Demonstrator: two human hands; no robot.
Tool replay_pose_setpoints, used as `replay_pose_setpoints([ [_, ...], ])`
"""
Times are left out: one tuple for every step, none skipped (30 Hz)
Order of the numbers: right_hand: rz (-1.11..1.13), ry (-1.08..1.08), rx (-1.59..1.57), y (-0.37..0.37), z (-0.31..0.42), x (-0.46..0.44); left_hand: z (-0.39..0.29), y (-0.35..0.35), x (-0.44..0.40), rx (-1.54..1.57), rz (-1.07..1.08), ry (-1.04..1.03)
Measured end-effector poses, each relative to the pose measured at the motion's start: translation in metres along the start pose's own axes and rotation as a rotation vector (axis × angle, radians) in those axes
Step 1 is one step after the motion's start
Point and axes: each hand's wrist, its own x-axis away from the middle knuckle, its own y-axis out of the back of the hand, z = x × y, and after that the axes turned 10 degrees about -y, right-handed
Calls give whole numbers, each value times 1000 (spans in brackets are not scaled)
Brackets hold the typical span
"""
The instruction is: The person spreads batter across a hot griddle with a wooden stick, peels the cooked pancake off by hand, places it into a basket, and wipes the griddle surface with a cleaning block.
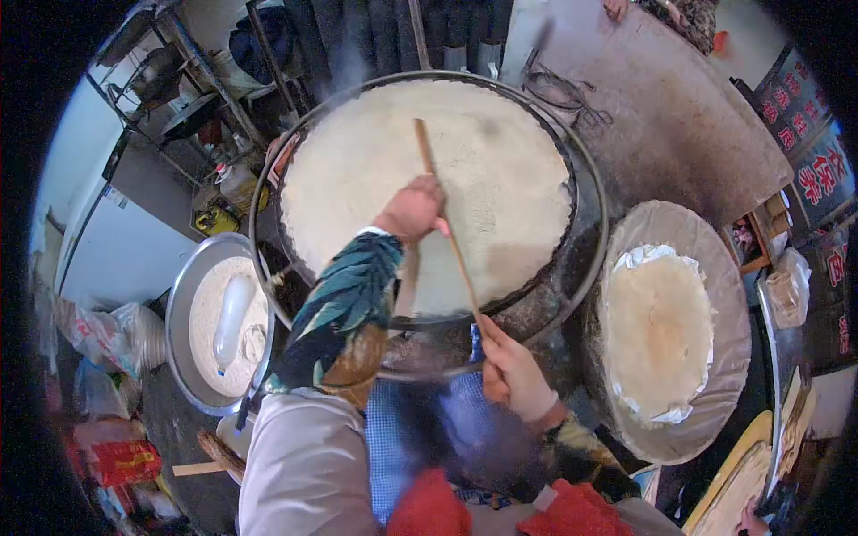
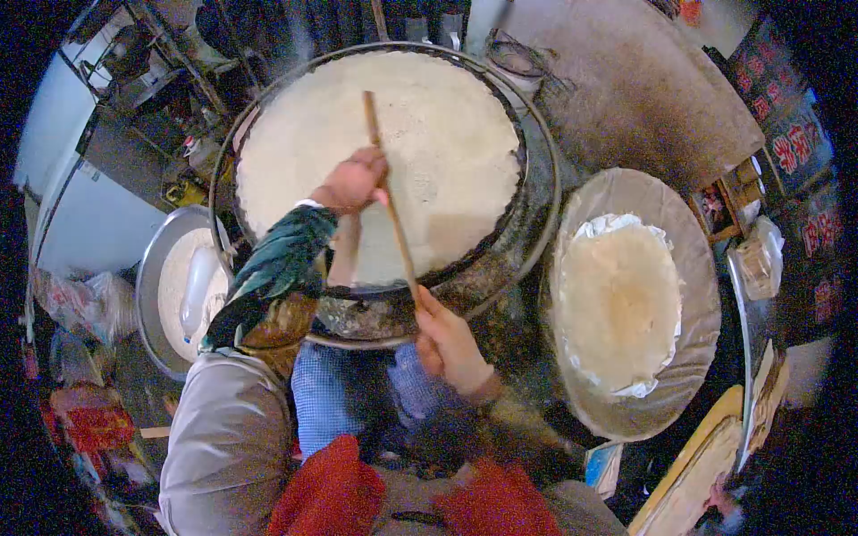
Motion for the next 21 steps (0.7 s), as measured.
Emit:
replay_pose_setpoints([
  [1,0,2,-4,6,-12,14,0,16,-25,-25,26],
  [22,-11,80,-9,11,-23,28,-2,34,-51,-50,53],
  [43,-24,158,-13,14,-32,39,-2,56,-48,-50,121],
  [40,-52,261,-12,14,-42,47,-1,79,-46,-50,188],
  [43,-47,259,-14,7,-49,48,-1,105,-98,-104,187],
  [83,70,421,-18,-2,-55,45,2,136,-159,-161,176],
  [102,210,584,-20,-8,-64,36,4,165,-206,-66,225],
  [145,267,603,-17,-32,-77,5,30,175,-204,74,340],
  [168,351,636,-7,-52,-86,1,18,203,-113,-31,333],
  [202,402,713,-12,-44,-56,10,-19,236,-126,-54,476],
  [117,230,926,-16,-32,-28,-19,-2,250,-154,-102,413],
  [110,242,928,-11,-40,-8,-28,-16,264,-219,-9,453],
  [27,-2,1042,-18,-27,23,-71,20,237,-242,-105,376],
  [-65,290,901,2,-73,19,-85,35,209,-148,-134,349],
  [-74,291,911,12,-84,32,-104,54,171,-65,-151,320],
  [-171,213,784,14,-88,52,-111,66,134,-158,-152,136],
  [-267,135,653,15,-88,67,-114,63,102,-49,-235,105],
  [-280,138,657,13,-86,77,-117,62,65,41,-260,37],
  [-367,155,484,11,-83,84,-117,61,31,21,-273,-92],
  [-448,163,306,9,-82,88,-115,57,-1,6,-278,-217],
  [-451,142,306,9,-77,87,-108,41,-32,-32,-265,-304],
])
